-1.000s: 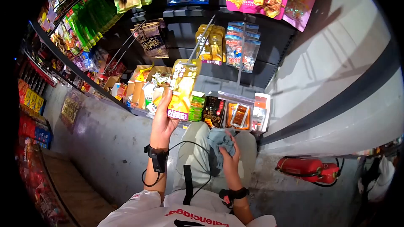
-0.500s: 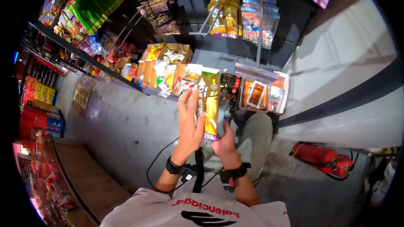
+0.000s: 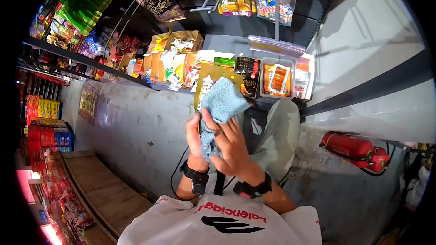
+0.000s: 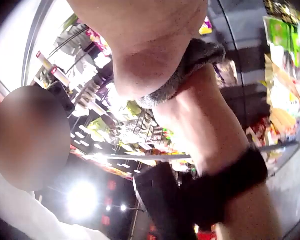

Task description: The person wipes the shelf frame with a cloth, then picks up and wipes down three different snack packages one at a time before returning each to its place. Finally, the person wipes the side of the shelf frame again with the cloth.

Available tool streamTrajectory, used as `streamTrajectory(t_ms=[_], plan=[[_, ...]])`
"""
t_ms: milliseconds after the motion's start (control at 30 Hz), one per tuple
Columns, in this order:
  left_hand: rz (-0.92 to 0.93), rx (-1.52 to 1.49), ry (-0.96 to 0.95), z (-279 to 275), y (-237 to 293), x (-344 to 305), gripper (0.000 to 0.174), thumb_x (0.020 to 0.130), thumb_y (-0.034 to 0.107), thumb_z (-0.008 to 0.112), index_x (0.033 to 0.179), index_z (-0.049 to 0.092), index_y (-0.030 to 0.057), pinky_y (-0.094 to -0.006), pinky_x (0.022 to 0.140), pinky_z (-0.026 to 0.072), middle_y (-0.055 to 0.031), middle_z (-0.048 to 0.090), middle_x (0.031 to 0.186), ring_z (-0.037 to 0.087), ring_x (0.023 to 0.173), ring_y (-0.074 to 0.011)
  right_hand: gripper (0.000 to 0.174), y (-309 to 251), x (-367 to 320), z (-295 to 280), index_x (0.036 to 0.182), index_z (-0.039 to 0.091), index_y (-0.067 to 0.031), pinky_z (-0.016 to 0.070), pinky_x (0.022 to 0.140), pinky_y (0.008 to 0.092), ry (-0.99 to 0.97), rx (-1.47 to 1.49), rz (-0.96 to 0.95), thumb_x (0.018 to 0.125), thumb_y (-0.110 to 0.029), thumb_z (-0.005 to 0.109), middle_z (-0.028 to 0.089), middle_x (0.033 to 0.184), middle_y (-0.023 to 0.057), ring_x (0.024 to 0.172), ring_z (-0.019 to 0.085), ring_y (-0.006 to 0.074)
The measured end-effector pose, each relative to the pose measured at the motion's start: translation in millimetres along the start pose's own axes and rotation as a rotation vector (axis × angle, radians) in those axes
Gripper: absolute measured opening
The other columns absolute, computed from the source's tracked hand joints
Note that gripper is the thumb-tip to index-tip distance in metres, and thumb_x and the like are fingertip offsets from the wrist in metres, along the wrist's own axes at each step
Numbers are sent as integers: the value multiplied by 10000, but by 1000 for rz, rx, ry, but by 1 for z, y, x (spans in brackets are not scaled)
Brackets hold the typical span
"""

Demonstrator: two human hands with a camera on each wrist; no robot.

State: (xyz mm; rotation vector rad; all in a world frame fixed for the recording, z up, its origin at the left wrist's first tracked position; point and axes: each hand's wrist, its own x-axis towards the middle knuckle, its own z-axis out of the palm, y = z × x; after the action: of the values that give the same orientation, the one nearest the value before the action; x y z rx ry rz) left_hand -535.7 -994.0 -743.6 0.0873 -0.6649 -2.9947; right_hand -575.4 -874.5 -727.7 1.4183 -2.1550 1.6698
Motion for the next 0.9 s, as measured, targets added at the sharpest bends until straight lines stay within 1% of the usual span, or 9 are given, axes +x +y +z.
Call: streamTrajectory(t_ms=[200,267,300,433,533,633,733,800,900], plan=[[106,482,316,5,-40,8,727,983,579,319,1438,379,15,-396,1106,344,-135,484,1417,468,1301,-274,674,32,17,-12,1361,408,65,211,1149,468,176,180,94,774,-254,499,297,1533,233,1347,324,464],[-53,-424,-404,-21,-28,19,772,974,625,306,1457,358,25,-386,1112,335,-129,466,1438,461,1304,-270,714,14,-1,-11,1433,315,57,204,1153,446,-31,216,80,822,-274,478,282,1543,234,1377,297,451],[-9,220,212,13,-26,11,890,941,712,265,1500,287,20,-393,1153,261,-140,361,1518,357,1390,-284,754,10,-11,-6,1482,260,50,198,1158,422,-13,280,137,848,-305,464,264,1564,209,1425,276,382],[111,823,119,11,-46,7,965,922,752,197,1537,178,8,-414,1184,158,-168,198,1590,191,1468,-310,673,18,5,-25,1523,225,8,200,1163,368,183,597,327,928,-232,429,275,1566,131,1427,280,206],[576,1501,-114,23,-35,27,793,1007,547,188,1527,124,-49,-508,1178,74,-250,53,1603,39,1474,-454,593,29,-27,-25,1514,265,-19,241,1147,344,223,1180,739,979,-194,450,317,1531,81,1394,314,169],[559,1945,-135,16,-24,34,681,1018,404,261,1519,179,-50,-522,1177,76,-264,90,1595,58,1464,-482,530,32,-38,-19,1429,404,-26,374,1057,318,369,1189,774,956,-158,601,481,1385,36,1256,462,133],[630,1763,-184,0,-27,31,639,979,234,386,1522,187,-40,-519,1178,96,-258,111,1594,119,1467,-451,539,35,-29,-20,1402,425,-37,448,996,324,495,1060,849,924,-121,660,547,1332,54,1193,540,156],[670,1087,130,9,-34,28,720,890,24,564,1515,211,-39,-426,1162,244,-215,247,1561,218,1465,-314,344,44,-33,-17,1221,593,-13,493,899,288,584,976,816,898,-82,690,652,1144,40,1001,617,109],[120,745,267,-10,-21,16,627,930,85,610,1469,311,-27,-367,1064,395,-155,438,1424,396,1346,-228,311,57,-43,-12,1138,625,7,504,830,275,489,800,761,872,-115,730,672,1063,34,931,623,99]])
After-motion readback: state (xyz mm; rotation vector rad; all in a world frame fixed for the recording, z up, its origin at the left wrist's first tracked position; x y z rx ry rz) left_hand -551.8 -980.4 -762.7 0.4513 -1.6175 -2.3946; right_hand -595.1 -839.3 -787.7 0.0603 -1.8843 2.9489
